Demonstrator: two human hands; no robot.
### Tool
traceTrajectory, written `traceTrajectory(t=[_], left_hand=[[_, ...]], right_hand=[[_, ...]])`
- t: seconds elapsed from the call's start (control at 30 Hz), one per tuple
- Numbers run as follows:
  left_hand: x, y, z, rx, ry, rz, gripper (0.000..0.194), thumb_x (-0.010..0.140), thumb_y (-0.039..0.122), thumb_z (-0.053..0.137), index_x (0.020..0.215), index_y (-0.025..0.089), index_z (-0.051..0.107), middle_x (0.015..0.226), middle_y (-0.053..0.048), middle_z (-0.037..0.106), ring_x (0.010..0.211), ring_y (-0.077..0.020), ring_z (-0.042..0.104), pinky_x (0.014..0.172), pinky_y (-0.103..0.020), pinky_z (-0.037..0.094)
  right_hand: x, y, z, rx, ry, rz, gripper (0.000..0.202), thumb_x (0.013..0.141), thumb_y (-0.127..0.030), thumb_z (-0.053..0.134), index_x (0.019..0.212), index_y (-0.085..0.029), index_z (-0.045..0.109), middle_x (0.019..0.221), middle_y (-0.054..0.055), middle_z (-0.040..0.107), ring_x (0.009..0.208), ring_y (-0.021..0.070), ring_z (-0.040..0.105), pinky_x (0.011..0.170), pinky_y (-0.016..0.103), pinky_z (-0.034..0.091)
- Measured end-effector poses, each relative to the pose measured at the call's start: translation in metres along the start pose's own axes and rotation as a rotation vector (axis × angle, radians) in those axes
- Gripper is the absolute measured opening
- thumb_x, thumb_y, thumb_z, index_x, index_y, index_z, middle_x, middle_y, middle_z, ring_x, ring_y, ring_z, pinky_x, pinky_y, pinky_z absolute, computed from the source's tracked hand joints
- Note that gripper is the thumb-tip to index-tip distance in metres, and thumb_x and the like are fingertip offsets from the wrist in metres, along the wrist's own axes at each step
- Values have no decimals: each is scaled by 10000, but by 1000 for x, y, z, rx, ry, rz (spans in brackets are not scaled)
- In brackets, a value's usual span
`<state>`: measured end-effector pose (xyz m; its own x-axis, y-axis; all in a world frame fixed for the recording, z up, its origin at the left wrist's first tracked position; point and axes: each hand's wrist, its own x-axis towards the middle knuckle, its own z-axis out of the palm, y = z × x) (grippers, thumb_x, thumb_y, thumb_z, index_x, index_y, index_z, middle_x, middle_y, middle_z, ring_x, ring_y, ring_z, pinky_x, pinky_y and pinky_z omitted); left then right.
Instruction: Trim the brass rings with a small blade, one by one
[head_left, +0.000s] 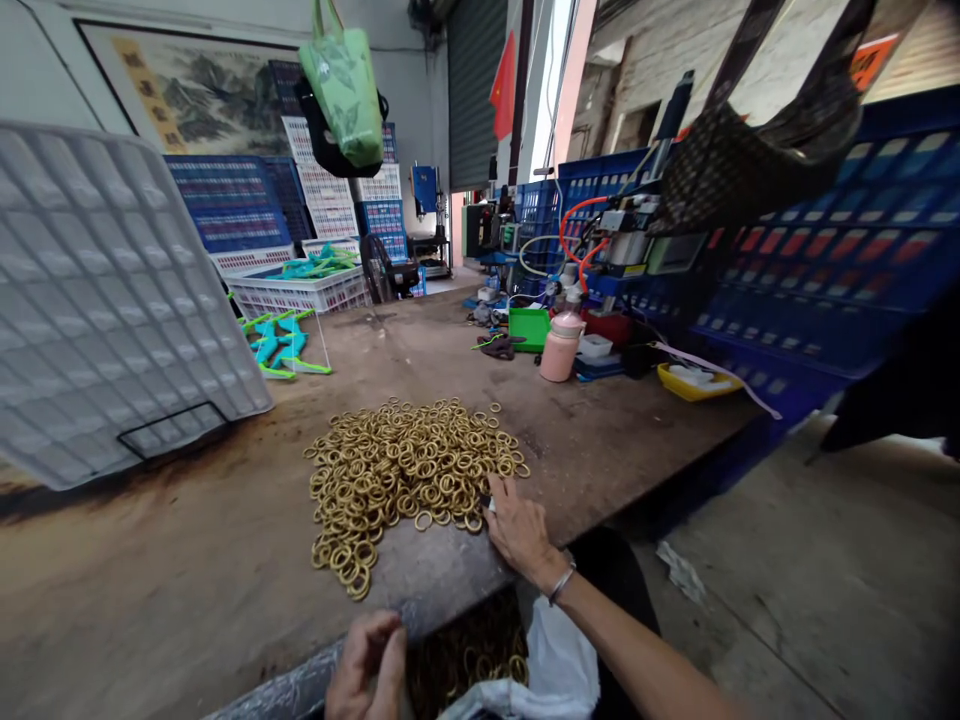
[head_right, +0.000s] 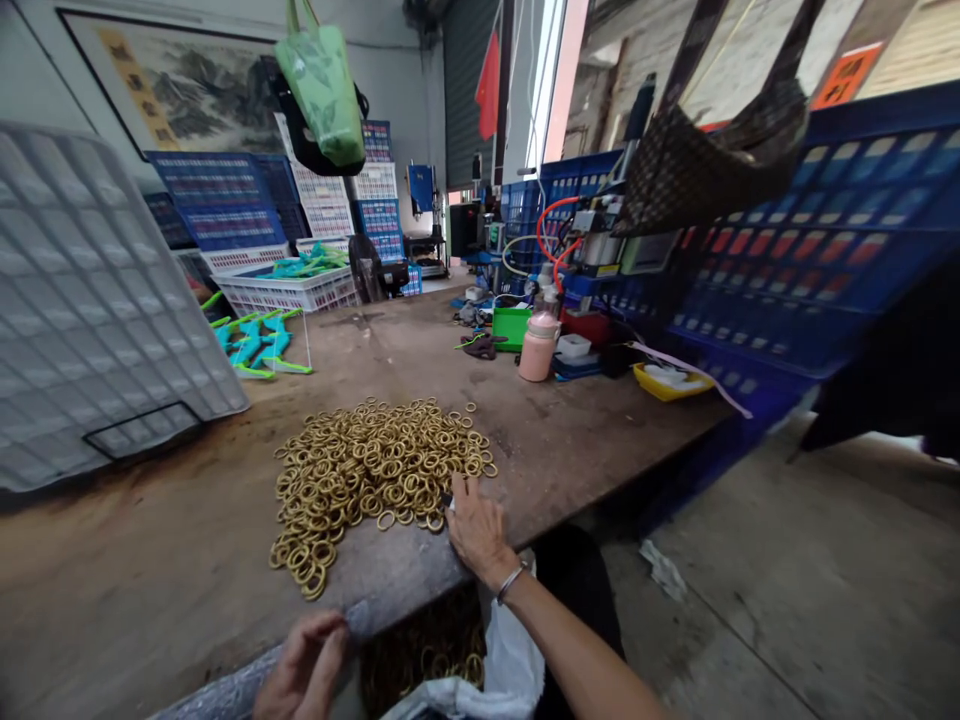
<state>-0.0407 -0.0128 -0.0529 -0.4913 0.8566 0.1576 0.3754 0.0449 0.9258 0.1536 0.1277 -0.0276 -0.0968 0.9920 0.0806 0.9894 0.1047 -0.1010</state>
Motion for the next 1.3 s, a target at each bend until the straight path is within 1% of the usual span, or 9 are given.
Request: traceTrajectory(t=[0.13,0.3,0.5,0.63,0.77,0.9,1.13,1.23,1.3], left_hand=[[42,2,-15,199,189,202,497,683,500,573,1031,147,559,1020,-116,563,937,-263,557,818,-414,468],[70,-3,-7,440,268,356,657,707,527,520,1191,89,460,1136,-181,510,1118,-327,437,947,-514,353],[67,0,8,632,198,252,747,691,499,557,1304,121,355,1293,-200,399,1225,-344,340,975,-524,306],[69,6,12,721,172,196,759,679,488,572,1307,117,361,1318,-213,363,1234,-362,321,963,-530,308],[72,11,13,775,155,189,752,687,502,555,1297,98,380,1318,-233,356,1239,-369,308,959,-529,304],[72,15,16,842,136,158,743,697,518,529,1293,96,391,1320,-241,352,1244,-381,291,943,-544,306],[75,9,19,905,117,101,729,705,540,495,1287,111,402,1334,-226,349,1256,-374,281,945,-539,310],[79,-2,19,905,106,90,750,688,566,495,1286,123,408,1329,-222,365,1242,-382,307,928,-548,329],[83,-9,17,895,103,82,771,675,589,490,1286,124,413,1323,-228,377,1231,-395,325,912,-560,341]], right_hand=[[2,-17,-3,14,-22,-53,469,834,-258,448,1283,-209,320,1118,104,489,833,190,585,665,282,409],[4,-45,-1,57,-35,-157,438,818,-220,445,1242,-195,338,1089,98,486,821,192,572,670,294,415],[7,-87,-11,109,-37,-269,428,805,-203,424,1222,-157,340,1054,113,494,798,211,579,651,322,442],[12,-95,-30,151,-73,-438,426,762,-178,438,1182,-164,368,1017,99,504,755,205,581,610,315,450],[18,-80,-39,209,-102,-608,457,721,-170,470,1171,-193,395,1044,86,498,791,187,566,620,288,442],[30,-53,-25,324,-36,-600,357,689,-95,443,1021,-199,521,993,48,535,818,161,545,649,253,422],[72,22,-9,357,181,-186,337,732,-59,413,1004,-187,566,975,54,563,914,154,529,760,234,395],[91,54,-11,186,96,74,331,799,-152,417,1107,-212,522,1037,67,538,826,158,566,688,248,402],[99,66,-10,119,26,129,304,823,-186,400,1099,-197,526,1021,85,542,784,167,578,661,261,399]])
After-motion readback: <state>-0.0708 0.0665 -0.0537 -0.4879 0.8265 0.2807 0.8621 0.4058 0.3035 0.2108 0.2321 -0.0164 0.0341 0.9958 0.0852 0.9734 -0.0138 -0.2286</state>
